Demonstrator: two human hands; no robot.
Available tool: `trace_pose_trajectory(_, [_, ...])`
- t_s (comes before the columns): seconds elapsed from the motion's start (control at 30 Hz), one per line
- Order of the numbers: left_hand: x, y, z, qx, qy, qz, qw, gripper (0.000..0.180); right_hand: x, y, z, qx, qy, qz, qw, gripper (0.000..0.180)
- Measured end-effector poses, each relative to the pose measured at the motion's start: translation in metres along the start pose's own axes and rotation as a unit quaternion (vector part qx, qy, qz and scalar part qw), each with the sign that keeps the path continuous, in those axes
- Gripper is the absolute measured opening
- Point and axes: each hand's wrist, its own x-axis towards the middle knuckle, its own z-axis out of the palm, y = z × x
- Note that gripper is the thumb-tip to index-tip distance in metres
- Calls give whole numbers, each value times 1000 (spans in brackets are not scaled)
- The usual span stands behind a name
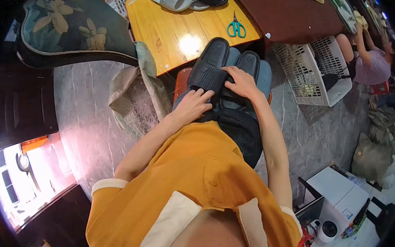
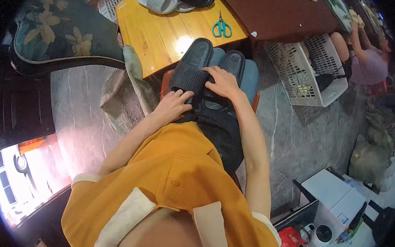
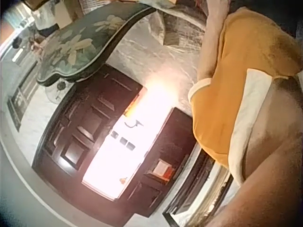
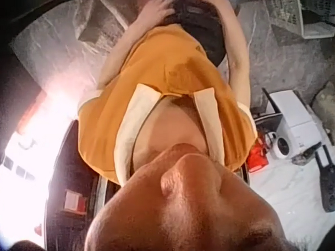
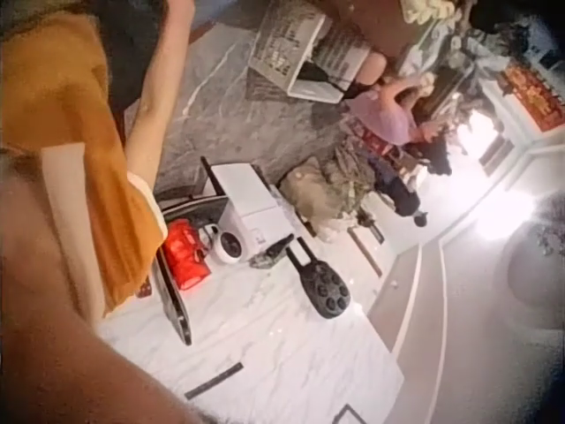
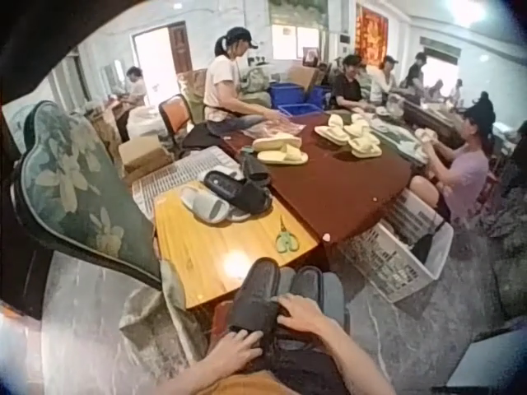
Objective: Trim excess foam and inspect pairs of slippers at a factory workstation using scissors.
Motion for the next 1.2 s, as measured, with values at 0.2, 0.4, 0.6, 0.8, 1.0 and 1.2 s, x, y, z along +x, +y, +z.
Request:
trace_pose_trajectory(0.2, [-27, -6, -1, -111, 117, -54, 985, 18, -1, 1, 1, 10, -8, -8, 1000, 53])
trace_pose_trajectory(0.4, [-137, -72, -16, -189, 198, -310, 911, 10, -2, 5, 0, 15, -6, 0, 1000, 56])
trace_pose_trajectory(0.6, [-221, -138, 37, 54, -75, -507, 857, 54, 1, 3, -5, -27, 27, -27, 999, 52])
trace_pose_trajectory(0.8, [-80, -92, 12, -442, 139, -356, 812, 78, -8, -15, -15, -29, 81, -50, 995, 65])
trace_pose_trajectory(1.0, [5, -58, 48, -363, 147, -291, 873, 88, -59, 4, -15, -29, 80, -13, 996, 124])
trace_pose_trajectory(1.2, [9, -82, 94, -564, 209, -254, 757, 81, -97, 27, 12, 56, 172, 147, 972, 99])
